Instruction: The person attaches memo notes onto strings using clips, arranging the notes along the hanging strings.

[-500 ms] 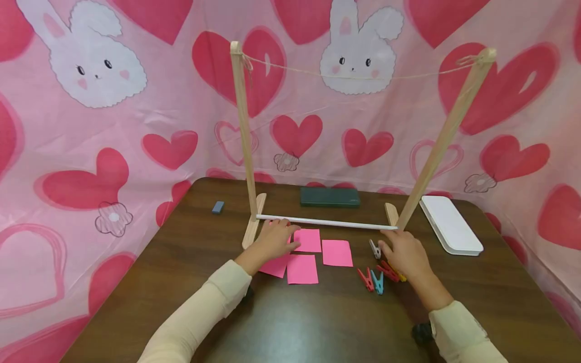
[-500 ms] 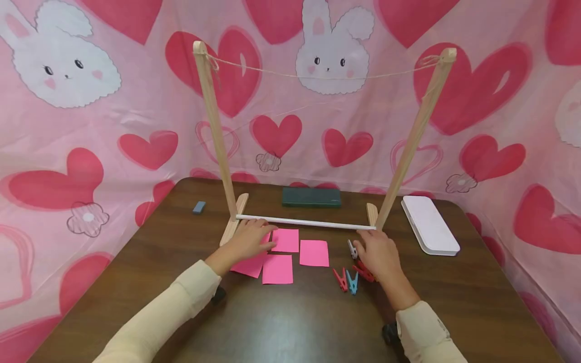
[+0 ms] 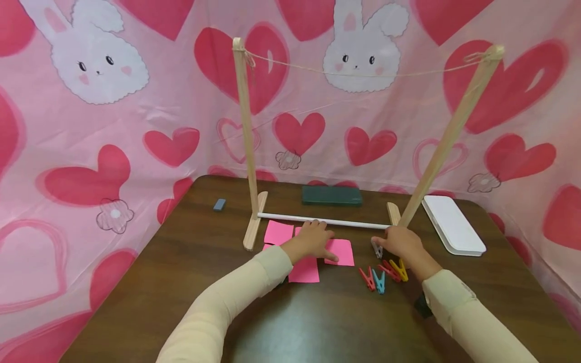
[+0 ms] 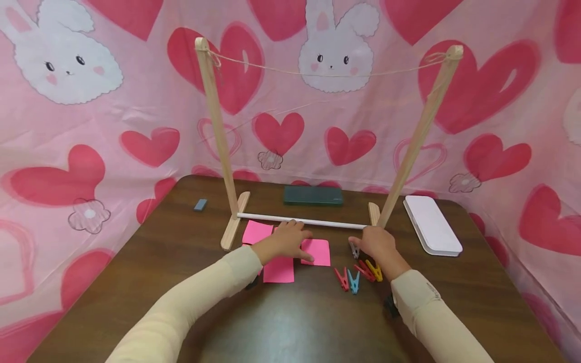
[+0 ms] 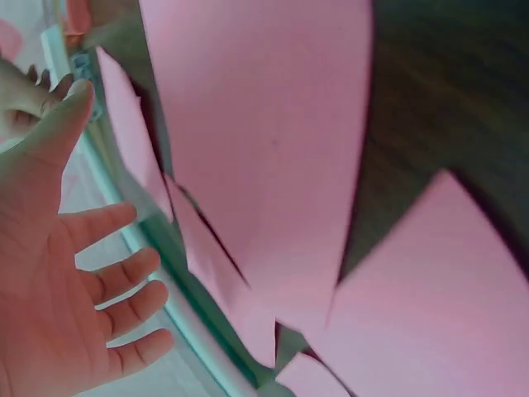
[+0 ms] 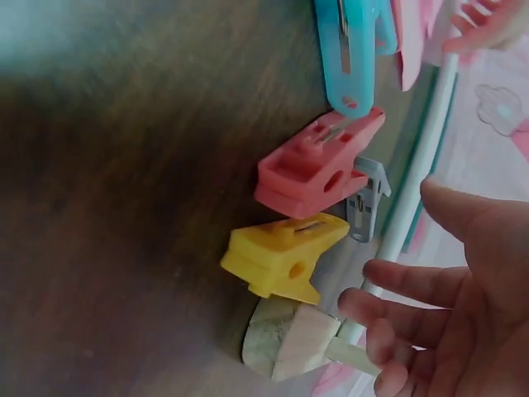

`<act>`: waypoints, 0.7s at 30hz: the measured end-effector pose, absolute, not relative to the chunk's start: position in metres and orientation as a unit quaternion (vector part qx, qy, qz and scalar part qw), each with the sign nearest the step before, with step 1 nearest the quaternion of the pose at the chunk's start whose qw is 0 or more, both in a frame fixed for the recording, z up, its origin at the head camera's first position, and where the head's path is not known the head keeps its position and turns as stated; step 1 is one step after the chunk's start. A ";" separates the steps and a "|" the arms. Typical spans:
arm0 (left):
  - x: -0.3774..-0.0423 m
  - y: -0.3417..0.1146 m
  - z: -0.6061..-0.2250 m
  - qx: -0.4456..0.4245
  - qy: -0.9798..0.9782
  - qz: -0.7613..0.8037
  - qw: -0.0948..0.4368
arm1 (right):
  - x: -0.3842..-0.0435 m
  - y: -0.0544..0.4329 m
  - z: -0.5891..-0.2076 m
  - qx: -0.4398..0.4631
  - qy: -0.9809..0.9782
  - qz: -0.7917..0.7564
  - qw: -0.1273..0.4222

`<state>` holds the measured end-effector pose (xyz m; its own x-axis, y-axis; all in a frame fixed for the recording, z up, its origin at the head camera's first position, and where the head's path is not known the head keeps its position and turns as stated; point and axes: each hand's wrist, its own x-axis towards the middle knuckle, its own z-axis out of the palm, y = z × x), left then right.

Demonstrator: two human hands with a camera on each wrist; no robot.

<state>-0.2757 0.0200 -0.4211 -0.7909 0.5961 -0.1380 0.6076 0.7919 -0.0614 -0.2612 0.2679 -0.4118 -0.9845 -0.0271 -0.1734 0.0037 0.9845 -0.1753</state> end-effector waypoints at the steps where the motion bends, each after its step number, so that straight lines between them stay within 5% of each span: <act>1: -0.276 0.023 -0.422 0.318 0.944 -0.058 0.058 | -0.263 0.266 -0.413 0.005 0.991 -0.085 0.100; 7: -0.281 0.033 -0.430 0.309 0.948 -0.050 0.064 | -0.270 0.259 -0.424 0.035 0.989 -0.070 0.123; 21: -0.282 0.032 -0.435 0.278 0.935 0.210 0.061 | -0.271 0.260 -0.420 -0.065 0.979 -0.190 0.037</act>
